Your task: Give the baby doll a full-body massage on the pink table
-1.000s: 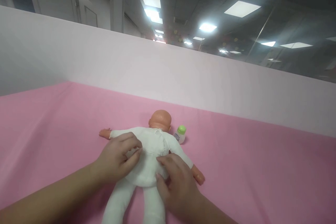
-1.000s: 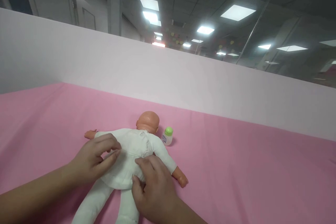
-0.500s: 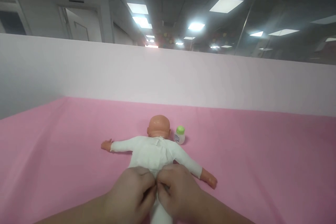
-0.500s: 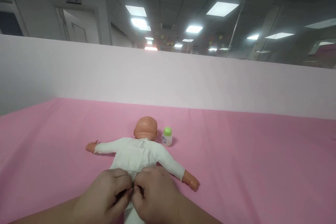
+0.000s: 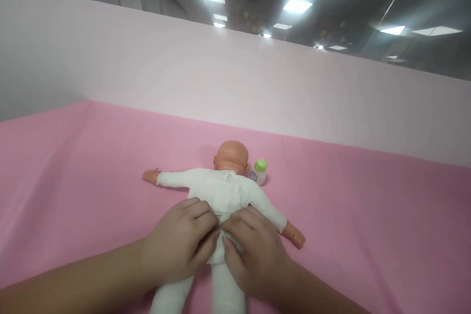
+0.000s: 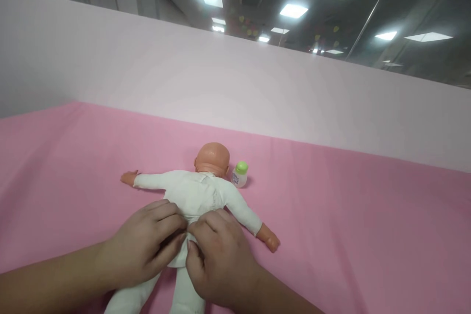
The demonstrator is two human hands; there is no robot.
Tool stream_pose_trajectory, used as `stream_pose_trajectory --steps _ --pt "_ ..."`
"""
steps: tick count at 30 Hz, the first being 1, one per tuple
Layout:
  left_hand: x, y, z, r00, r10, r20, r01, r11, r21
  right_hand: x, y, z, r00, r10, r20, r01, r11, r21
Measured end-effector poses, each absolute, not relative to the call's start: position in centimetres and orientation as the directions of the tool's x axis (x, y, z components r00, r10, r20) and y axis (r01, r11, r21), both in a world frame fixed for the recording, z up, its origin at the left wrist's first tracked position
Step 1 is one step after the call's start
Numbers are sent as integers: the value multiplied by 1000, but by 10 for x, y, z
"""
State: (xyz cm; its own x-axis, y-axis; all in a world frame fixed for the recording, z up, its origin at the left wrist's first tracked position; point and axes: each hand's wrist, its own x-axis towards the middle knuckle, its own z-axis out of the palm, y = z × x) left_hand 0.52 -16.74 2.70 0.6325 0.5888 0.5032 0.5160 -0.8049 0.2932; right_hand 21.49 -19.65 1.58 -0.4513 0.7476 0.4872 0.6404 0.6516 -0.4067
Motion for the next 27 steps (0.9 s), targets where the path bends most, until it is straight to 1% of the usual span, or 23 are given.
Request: stream_pose_trajectory --steps 3,5,7,10,12,15,17,19,22,23,25,27 --pt "8 -164 23 649 620 441 524 -785 332 214 -192 16 -449 803 392 656 594 -465" --pt "7 -162 21 647 617 448 514 -787 341 214 -189 16 -441 821 363 655 571 -495" --pt "5 -161 21 647 595 477 480 -804 351 216 -188 15 -436 824 363 644 567 -514" --pt "0 -161 26 633 533 561 410 -846 341 218 -187 15 -424 808 408 619 588 -520" --pt "-2 -161 31 603 485 633 387 -872 300 219 -187 14 -421 784 456 605 617 -504" --pt "-3 -162 35 542 426 724 391 -891 232 219 -189 14 -400 741 539 609 654 -448" --pt "-2 -161 34 516 424 744 408 -886 222 219 -191 13 -375 719 585 633 660 -405" --pt "0 -159 29 541 483 688 428 -863 270 218 -191 13 -372 726 578 656 646 -389" --pt "4 -153 21 606 620 498 468 -784 407 218 -188 12 -404 789 464 677 598 -428" --pt "4 -151 20 614 651 446 481 -757 442 218 -187 13 -409 806 428 679 582 -448" --pt "4 -149 20 608 689 396 498 -719 486 219 -183 14 -404 829 387 675 556 -485" --pt "3 -149 23 609 702 369 495 -700 515 219 -180 18 -403 844 355 664 536 -521"
